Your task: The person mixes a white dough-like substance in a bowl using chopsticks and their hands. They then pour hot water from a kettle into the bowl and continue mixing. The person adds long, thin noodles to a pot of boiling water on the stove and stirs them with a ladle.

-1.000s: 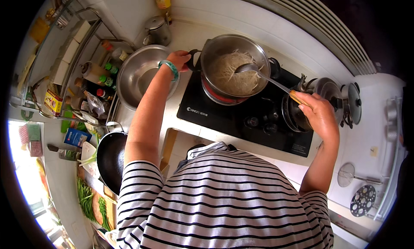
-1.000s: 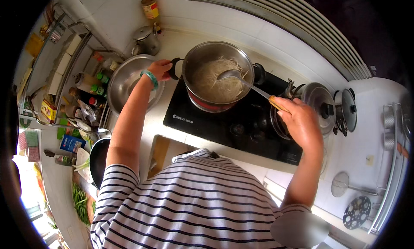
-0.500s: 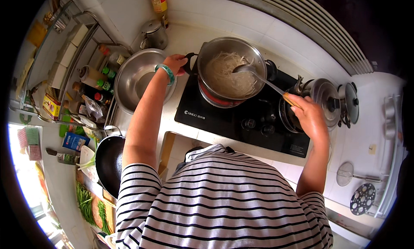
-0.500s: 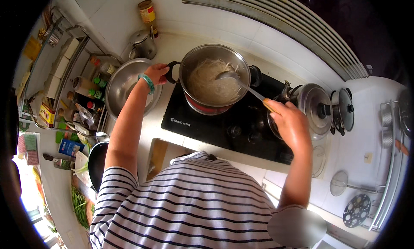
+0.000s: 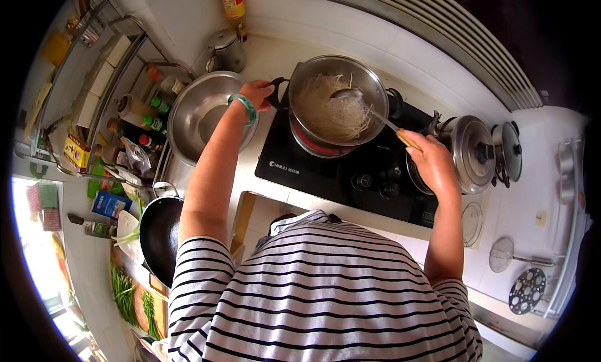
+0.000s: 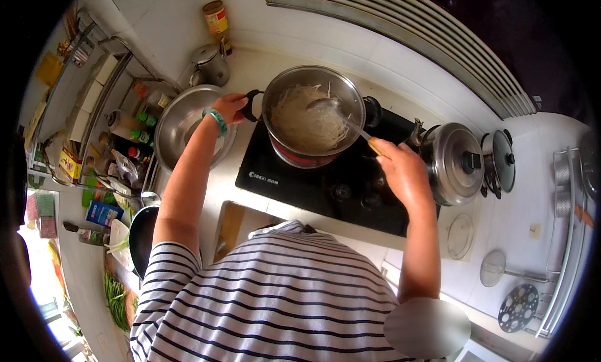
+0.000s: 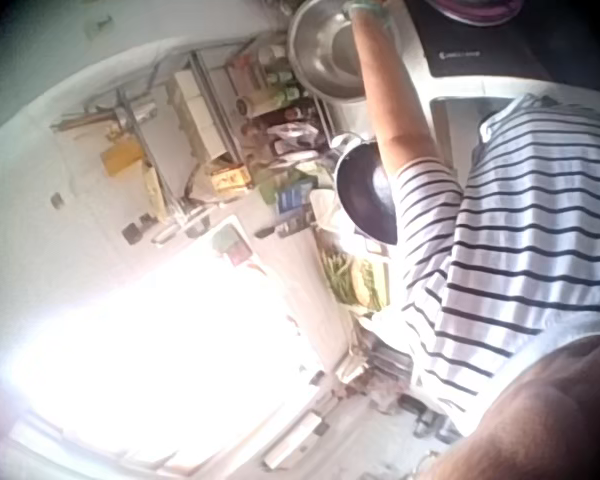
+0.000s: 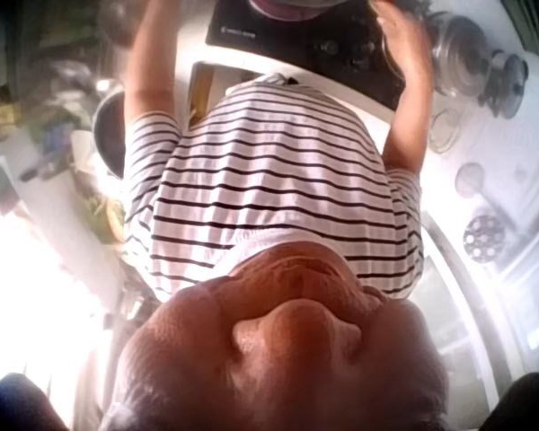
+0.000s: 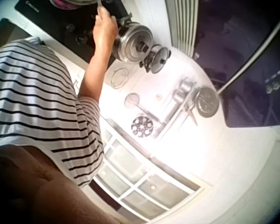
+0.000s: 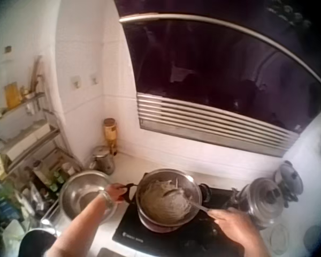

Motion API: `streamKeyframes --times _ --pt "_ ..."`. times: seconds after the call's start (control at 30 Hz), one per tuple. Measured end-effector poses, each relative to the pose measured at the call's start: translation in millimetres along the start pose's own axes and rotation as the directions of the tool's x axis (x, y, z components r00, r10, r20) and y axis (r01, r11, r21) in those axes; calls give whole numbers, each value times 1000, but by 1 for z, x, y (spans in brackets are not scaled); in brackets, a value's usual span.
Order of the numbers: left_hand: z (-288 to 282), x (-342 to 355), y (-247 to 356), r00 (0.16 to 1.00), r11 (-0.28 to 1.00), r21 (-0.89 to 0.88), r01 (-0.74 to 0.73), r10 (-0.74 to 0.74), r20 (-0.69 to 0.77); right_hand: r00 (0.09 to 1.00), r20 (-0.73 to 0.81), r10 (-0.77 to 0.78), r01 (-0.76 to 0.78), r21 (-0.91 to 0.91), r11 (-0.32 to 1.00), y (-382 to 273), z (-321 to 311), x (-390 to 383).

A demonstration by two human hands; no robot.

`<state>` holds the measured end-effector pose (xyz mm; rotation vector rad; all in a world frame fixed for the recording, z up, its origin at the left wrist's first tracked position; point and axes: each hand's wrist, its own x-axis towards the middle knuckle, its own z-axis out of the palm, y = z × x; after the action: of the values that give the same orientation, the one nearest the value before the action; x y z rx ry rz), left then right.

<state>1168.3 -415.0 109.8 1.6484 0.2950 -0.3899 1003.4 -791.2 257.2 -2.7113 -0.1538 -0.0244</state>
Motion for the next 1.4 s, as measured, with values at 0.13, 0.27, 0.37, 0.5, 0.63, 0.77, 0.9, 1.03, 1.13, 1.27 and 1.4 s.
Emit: streamKeyframes --times 0.13,0.27,0.37,0.5,0.63,0.77,0.9,1.03,1.13,1.27,1.4 --pt "-2 5 -7 1000 999 -34 3 -3 1 997 -78 -1 0 -15 1000 3 3 -4" --pt "3 4 -2 999 1000 -2 -22 22 -47 997 -74 24 -29 -58 998 14 25 3" --pt "7 -16 -3 969 990 -46 -137 124 -211 991 -131 8 -4 30 1000 13 20 -8" --pt "7 -67 -12 924 900 -345 -265 135 -358 979 -202 -2 33 148 988 16 -3 -27" --pt "15 -123 -41 908 845 -457 -278 77 -411 977 -205 50 32 377 926 34 13 -43" --pt "38 -161 -76 918 830 -506 -235 17 -397 990 -101 94 -60 300 952 36 36 -49" --pt "73 -202 -96 914 865 -469 -177 -32 -404 984 -169 -53 118 403 908 41 43 -37" --pt "113 -245 -122 919 869 -485 -93 -112 -378 995 16 -103 63 696 715 1 53 -23" --pt "136 -275 -131 911 840 -542 -14 -212 -352 960 137 -244 44 787 616 -34 89 -13" --pt "145 -313 -146 907 828 -560 4 -239 -347 891 168 -421 154 762 629 -65 151 8" --pt "133 -342 -144 868 819 -569 -72 -229 -440 852 80 -518 367 613 699 -96 200 26"
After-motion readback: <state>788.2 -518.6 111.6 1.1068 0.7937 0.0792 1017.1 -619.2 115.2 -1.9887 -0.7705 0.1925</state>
